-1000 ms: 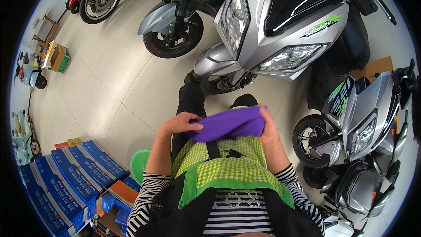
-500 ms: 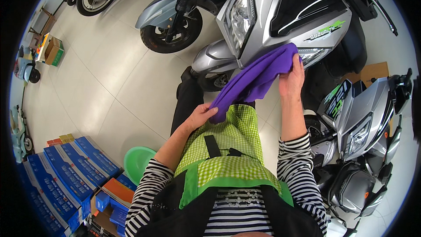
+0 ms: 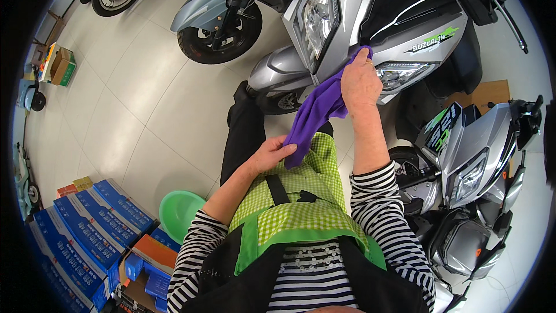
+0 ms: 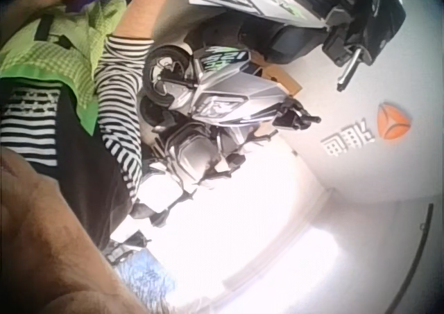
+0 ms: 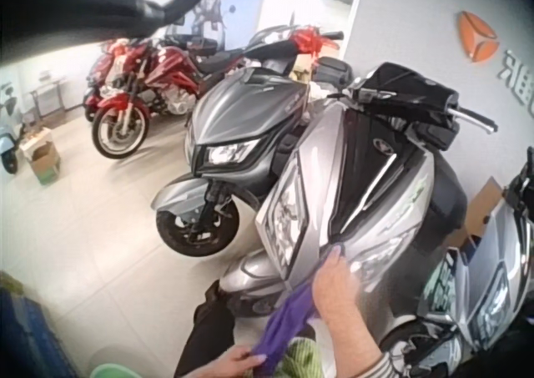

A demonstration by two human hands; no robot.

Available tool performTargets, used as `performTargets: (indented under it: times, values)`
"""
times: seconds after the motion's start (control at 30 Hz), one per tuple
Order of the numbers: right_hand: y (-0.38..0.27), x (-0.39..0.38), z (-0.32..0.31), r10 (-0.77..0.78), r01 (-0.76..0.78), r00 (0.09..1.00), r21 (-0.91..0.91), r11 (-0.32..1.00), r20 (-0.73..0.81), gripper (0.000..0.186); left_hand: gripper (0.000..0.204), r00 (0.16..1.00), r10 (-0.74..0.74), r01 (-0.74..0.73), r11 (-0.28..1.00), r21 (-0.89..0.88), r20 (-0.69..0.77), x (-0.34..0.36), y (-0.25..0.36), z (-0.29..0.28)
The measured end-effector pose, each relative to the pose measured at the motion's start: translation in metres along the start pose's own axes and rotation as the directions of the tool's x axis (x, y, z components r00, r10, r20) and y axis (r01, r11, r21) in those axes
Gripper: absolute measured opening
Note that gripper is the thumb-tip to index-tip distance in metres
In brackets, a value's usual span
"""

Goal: The person wipes the front fairing and headlight area of a silver Suzuki motorcycle with a purple cloth. They move around the front of the bike, wiping different sections of the bodywork and headlight assembly.

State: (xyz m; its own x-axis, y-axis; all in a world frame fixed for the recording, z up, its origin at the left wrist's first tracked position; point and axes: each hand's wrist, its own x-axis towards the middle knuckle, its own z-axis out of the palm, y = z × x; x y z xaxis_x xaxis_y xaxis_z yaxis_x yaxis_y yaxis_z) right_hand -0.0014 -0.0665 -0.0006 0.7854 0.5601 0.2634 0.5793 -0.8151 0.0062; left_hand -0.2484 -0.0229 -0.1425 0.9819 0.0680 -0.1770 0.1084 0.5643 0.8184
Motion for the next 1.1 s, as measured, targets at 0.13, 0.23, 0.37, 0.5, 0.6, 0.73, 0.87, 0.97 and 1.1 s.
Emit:
performTargets:
  times: [0.13,0.23,0.37,0.5,0.6,0.73,0.87,0.97,1.1]
  values:
    - [-0.001,-0.002,0.000,-0.080,0.080,0.997,-0.090,0.993,-0.005,0.045,0.034,0.995,0.021,-0.023,1.000,-0.018,-0.099,-0.009,-0.004,-0.013]
    - [0.000,-0.006,-0.001,-0.106,0.110,0.991,-0.047,0.993,0.077,0.046,0.030,0.984,-0.030,0.022,0.999,-0.048,-0.178,-0.012,-0.013,-0.028]
    - [-0.003,-0.009,-0.002,-0.099,0.099,0.993,0.003,0.995,0.058,0.045,0.031,0.969,-0.065,0.009,0.973,-0.230,-0.239,-0.007,-0.029,-0.045]
    - [0.002,-0.014,0.000,-0.113,0.110,0.988,0.034,0.993,0.109,0.047,0.029,0.972,-0.080,0.005,0.949,-0.317,-0.223,-0.006,-0.037,-0.057]
    - [0.010,-0.024,0.009,-0.176,0.166,0.977,0.086,0.982,0.119,0.047,0.028,0.980,-0.087,0.018,0.935,-0.354,-0.179,-0.004,-0.039,-0.061]
    - [0.019,-0.038,0.026,-0.135,-0.165,0.920,0.674,0.720,0.369,0.046,0.031,0.982,-0.107,0.044,0.931,-0.364,-0.153,-0.006,-0.038,-0.060]
    - [0.027,-0.061,0.029,-0.133,-0.428,0.904,0.856,-0.290,0.407,0.052,0.035,0.991,-0.078,0.028,0.918,-0.395,-0.112,-0.013,-0.036,-0.057]
    - [0.036,-0.076,0.021,-0.166,-0.426,0.888,0.626,-0.653,0.430,0.055,0.036,0.991,-0.082,0.027,0.899,-0.436,-0.107,-0.014,-0.032,-0.060]
    - [0.040,-0.087,0.016,-0.195,-0.388,0.902,0.525,-0.757,0.386,0.059,0.037,0.991,-0.089,0.033,0.882,-0.471,-0.097,-0.010,-0.030,-0.064]
